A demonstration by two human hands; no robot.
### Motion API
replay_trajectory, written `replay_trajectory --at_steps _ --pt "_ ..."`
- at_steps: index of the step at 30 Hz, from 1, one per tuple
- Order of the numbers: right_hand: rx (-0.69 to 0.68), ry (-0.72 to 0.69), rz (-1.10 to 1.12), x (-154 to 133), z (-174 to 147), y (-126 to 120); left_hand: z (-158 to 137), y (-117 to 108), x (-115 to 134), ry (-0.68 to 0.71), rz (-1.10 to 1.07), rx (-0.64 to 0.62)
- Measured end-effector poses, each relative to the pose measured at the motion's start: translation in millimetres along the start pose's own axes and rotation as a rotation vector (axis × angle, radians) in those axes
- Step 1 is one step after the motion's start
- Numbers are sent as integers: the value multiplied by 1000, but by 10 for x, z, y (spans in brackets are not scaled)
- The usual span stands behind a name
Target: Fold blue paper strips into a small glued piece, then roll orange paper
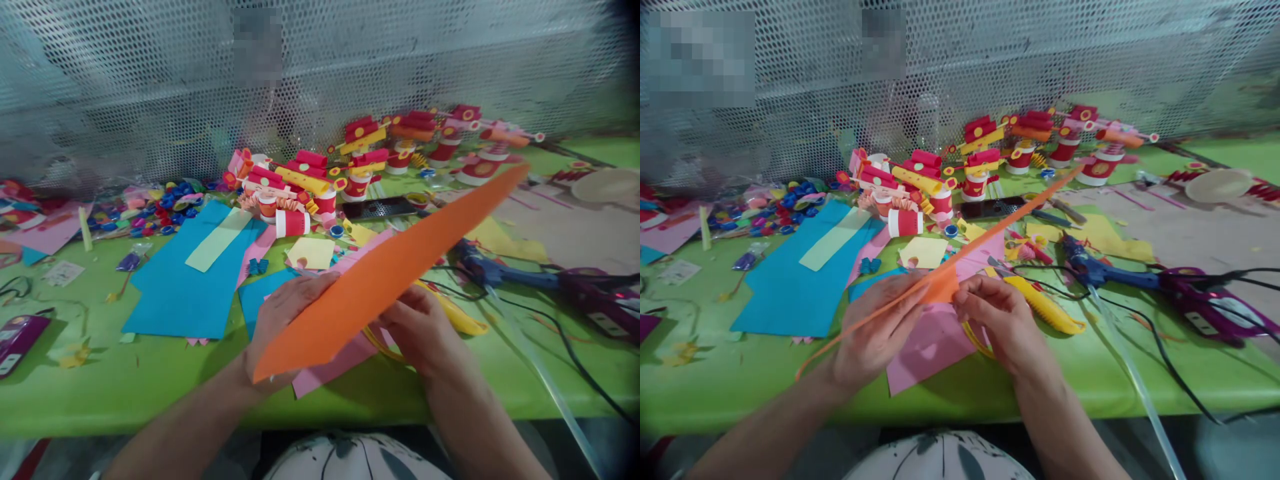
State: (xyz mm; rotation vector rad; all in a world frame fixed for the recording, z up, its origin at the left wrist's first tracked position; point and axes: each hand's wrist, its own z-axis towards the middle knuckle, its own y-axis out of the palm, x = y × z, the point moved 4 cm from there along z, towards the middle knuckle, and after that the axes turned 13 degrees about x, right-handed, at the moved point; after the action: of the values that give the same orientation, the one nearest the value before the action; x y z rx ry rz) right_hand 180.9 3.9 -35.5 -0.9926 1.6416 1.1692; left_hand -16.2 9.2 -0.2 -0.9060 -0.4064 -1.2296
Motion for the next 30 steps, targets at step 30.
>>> replay_trajectory --at_steps 30 --pt "97 -507 -284 -90 -38 38 60 46 -45 -312 -48 122"
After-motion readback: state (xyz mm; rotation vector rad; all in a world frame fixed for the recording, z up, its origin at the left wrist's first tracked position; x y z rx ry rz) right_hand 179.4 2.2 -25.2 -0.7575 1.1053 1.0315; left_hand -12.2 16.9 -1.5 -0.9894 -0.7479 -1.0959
